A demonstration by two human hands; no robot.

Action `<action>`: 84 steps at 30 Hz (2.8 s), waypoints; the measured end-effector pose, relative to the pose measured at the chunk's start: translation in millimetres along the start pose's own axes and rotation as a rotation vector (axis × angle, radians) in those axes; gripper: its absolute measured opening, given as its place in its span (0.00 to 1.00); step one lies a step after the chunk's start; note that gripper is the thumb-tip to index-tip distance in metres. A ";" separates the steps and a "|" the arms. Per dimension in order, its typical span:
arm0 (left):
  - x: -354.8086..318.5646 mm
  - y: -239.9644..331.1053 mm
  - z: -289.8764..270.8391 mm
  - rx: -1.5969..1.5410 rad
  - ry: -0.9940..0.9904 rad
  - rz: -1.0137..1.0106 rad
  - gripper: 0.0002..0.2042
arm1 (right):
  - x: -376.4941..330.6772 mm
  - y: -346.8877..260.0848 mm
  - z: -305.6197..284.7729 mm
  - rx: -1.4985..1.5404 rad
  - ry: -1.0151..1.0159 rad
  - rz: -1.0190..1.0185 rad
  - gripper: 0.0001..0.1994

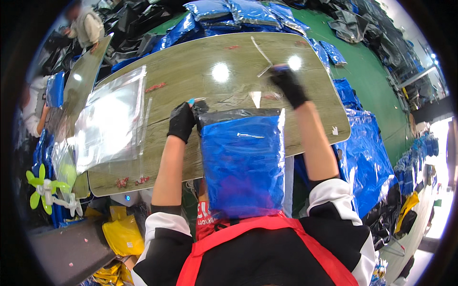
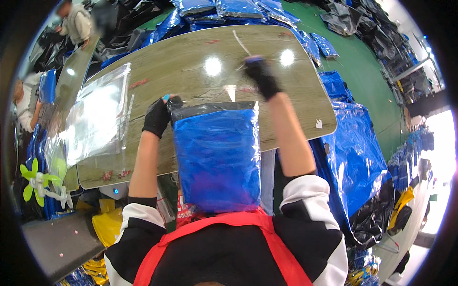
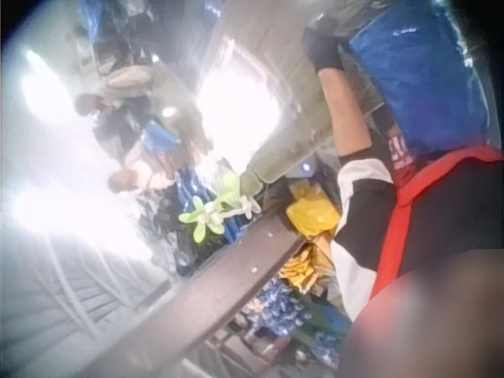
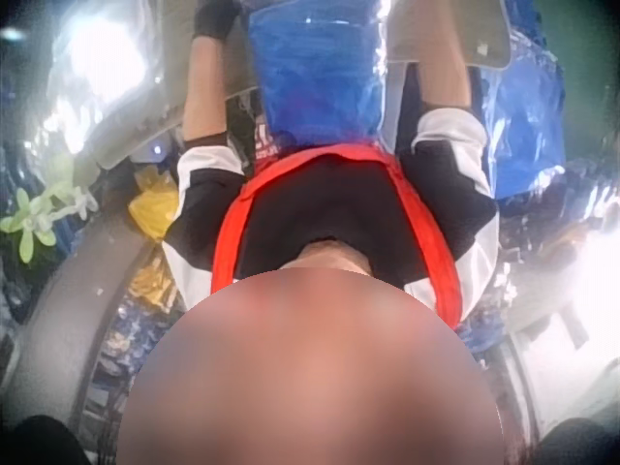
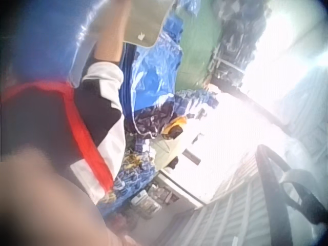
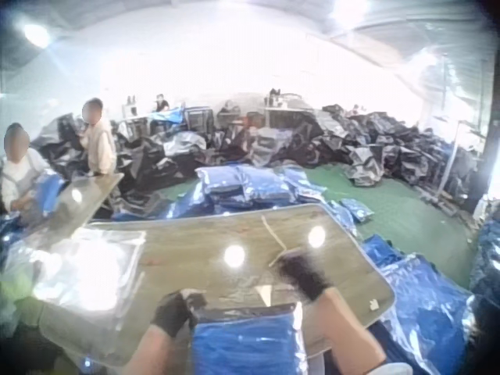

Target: The person folds a blue poly mailer, places it into a clear plastic bag, and seals the bag. The person repeats this process with several blue mailers, handling them one at a time.

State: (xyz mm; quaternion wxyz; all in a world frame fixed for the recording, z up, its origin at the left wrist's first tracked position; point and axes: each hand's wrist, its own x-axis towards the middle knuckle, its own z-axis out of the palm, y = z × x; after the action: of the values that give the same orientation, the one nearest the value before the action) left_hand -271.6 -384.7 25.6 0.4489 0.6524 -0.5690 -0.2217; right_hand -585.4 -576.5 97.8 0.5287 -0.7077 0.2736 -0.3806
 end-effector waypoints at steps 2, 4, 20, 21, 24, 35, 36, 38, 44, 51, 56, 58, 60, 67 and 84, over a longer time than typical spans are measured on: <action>-2.0 6.1 -5.6 -0.093 -0.066 -0.115 0.12 | -24.8 -13.5 -94.1 0.421 0.745 0.084 0.10; -8.1 28.0 -8.5 -0.993 0.349 -0.512 0.13 | -57.8 -8.0 -152.4 0.395 0.951 0.098 0.10; -5.1 104.7 89.2 0.275 -0.360 0.247 0.14 | -80.4 19.3 -6.7 -0.054 -0.425 0.038 0.13; -7.5 104.6 87.7 0.259 -0.368 0.263 0.14 | -89.3 13.5 -6.4 -0.195 -0.372 0.038 0.11; -15.6 107.9 80.6 0.280 -0.359 0.305 0.14 | -97.5 -5.0 -2.2 -0.450 -0.367 -0.019 0.12; -40.3 87.9 47.2 0.524 -0.120 0.267 0.13 | -52.1 -11.5 92.7 -1.065 -0.203 -0.166 0.31; -39.9 86.3 48.4 0.509 -0.105 0.274 0.12 | -48.4 -6.4 96.8 -1.074 -0.178 -0.167 0.31; -37.4 83.9 50.2 0.516 -0.110 0.281 0.12 | -41.1 1.1 102.9 -1.036 -0.169 -0.197 0.19; -38.2 79.4 49.0 0.488 -0.125 0.214 0.13 | -43.7 -6.8 102.7 -1.001 -0.325 -0.253 0.07; -39.3 80.7 46.8 0.455 0.138 0.056 0.16 | -78.3 -27.8 109.0 -0.972 -0.471 -0.106 0.13; -17.4 68.0 19.1 0.827 -0.252 0.265 0.15 | -90.3 -26.3 116.1 -0.912 -0.317 -0.212 0.16; -23.3 64.4 1.8 0.918 -0.298 0.281 0.12 | -95.9 -27.9 114.4 -0.929 -0.297 -0.219 0.18; -39.7 67.1 -15.3 0.942 -0.273 0.486 0.09 | -99.5 -33.1 114.4 -0.873 -0.211 -0.245 0.20; -15.6 90.9 -4.8 0.814 -0.113 0.391 0.17 | -73.0 -36.1 142.6 -0.974 -0.139 -0.056 0.25; 102.5 46.4 -23.6 -0.771 -0.259 -0.471 0.27 | -268.3 193.0 -259.2 -1.380 0.318 0.827 0.25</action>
State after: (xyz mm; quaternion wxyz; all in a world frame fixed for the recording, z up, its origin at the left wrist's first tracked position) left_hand -251.9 -471.0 98.9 0.5213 0.5163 -0.3327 -0.5924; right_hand -947.5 -560.9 -114.5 0.0270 -0.6533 0.7566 0.0032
